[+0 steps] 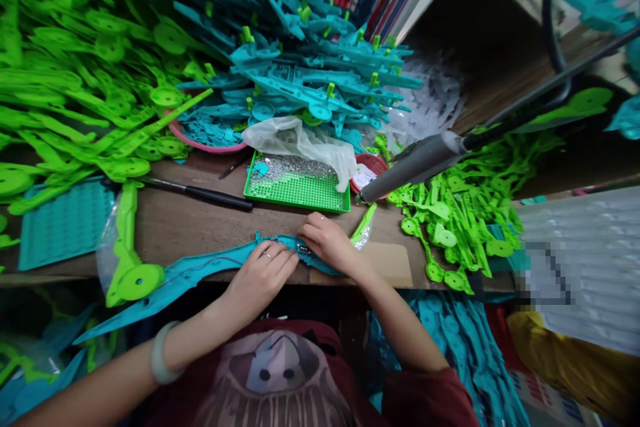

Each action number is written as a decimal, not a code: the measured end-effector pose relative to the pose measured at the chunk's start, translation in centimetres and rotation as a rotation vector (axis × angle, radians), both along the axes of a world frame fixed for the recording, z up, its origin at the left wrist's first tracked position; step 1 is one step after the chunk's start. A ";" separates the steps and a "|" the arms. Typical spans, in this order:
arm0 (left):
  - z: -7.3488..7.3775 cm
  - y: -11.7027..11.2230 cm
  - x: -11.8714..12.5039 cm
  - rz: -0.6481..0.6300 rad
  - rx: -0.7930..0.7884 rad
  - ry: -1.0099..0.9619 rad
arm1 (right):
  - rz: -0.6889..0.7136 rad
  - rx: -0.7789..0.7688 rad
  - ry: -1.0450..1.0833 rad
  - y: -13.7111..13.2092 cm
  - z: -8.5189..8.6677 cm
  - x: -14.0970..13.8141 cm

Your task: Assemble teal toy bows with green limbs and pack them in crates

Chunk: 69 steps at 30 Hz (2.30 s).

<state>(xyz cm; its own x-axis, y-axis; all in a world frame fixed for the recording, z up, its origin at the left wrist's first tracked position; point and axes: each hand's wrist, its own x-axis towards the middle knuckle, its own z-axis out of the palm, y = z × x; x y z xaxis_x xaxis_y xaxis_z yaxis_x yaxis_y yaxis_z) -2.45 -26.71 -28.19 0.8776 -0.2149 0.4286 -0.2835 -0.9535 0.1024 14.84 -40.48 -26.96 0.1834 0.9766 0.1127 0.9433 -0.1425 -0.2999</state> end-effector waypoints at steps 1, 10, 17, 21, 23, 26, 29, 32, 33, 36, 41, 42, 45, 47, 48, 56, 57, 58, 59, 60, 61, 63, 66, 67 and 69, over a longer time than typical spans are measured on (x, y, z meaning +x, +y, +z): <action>0.1 -0.1 0.1 0.014 0.004 0.009 | -0.019 -0.010 -0.030 -0.4 0.1 -0.1; 0.4 -1.1 1.1 0.130 0.011 0.021 | -0.054 -0.065 -0.217 -3.9 0.8 -1.9; 0.8 -0.7 1.6 0.119 0.030 0.066 | -0.163 0.060 -0.282 -5.3 0.3 -3.8; 0.9 -0.7 1.5 0.118 0.042 0.071 | -0.202 0.078 -0.316 -5.6 -0.1 -4.5; 0.9 -0.8 1.6 0.109 0.042 0.062 | -0.204 0.110 -0.340 -5.7 -0.4 -4.7; 0.8 -0.7 1.9 0.100 0.045 0.065 | -0.212 0.119 -0.367 -5.5 -0.4 -4.9; 0.8 -0.6 2.2 0.115 0.017 0.094 | -0.246 0.039 -0.396 -5.1 -0.1 -5.2; 0.9 -0.3 2.3 0.120 -0.049 0.136 | -0.268 -0.007 -0.367 -4.9 0.1 -5.2; 1.0 -0.2 2.3 0.118 -0.077 0.155 | -0.286 0.007 -0.325 -4.9 0.1 -5.2; 1.1 0.2 2.0 0.100 -0.146 0.207 | -0.356 0.073 -0.161 -4.8 0.0 -4.8; 1.0 0.6 1.8 0.055 -0.137 0.194 | -0.403 0.043 -0.149 -4.4 0.2 -4.4; 0.9 0.6 1.8 0.058 -0.119 0.193 | -0.405 0.027 -0.158 -4.4 0.2 -4.5; 0.6 0.4 1.8 0.087 -0.066 0.199 | -0.382 -0.031 -0.182 -4.4 0.4 -4.8; 0.4 0.2 1.8 0.107 -0.046 0.193 | -0.349 -0.072 -0.228 -4.4 0.6 -4.9; 0.4 0.2 1.8 0.111 -0.043 0.190 | -0.328 -0.090 -0.255 -4.3 0.7 -4.9; 0.8 -0.2 1.7 0.089 0.034 0.173 | -0.353 -0.031 -0.323 -2.4 1.3 -3.1; 1.0 -0.4 1.7 0.095 0.062 0.174 | -0.337 -0.015 -0.327 -2.1 1.2 -2.9; 1.2 -0.5 1.8 0.101 0.088 0.174 | -0.315 -0.005 -0.333 -1.9 1.0 -2.8; 1.3 -0.7 1.8 0.105 0.110 0.173 | -0.283 -0.003 -0.334 -1.8 0.9 -2.6; 1.5 -0.7 1.8 0.109 0.126 0.171 | -0.242 -0.004 -0.330 -1.9 0.8 -2.5; 1.6 -0.8 1.9 0.112 0.136 0.171 | -0.197 -0.012 -0.317 -2.1 0.8 -2.4; 1.9 -0.7 1.9 0.111 0.144 0.166 | -0.123 -0.037 -0.278 -2.8 0.9 -2.3; 2.0 -0.1 2.1 0.048 0.131 0.139 | -0.076 -0.070 -0.251 -4.2 1.3 -2.5; 1.9 0.2 2.2 0.011 0.124 0.129 | -0.069 -0.071 -0.253 -4.6 1.4 -2.6; 1.7 0.7 2.4 -0.060 0.097 0.118 | -0.085 -0.032 -0.244 -5.0 1.6 -2.8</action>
<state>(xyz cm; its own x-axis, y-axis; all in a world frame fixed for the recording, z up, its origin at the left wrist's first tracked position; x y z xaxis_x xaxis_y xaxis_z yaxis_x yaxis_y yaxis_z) -0.06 -26.03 -26.52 0.9050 -0.3040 0.2977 -0.3319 -0.9421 0.0470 12.07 -45.52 -25.40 0.2356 0.9627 0.1331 0.9715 -0.2297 -0.0589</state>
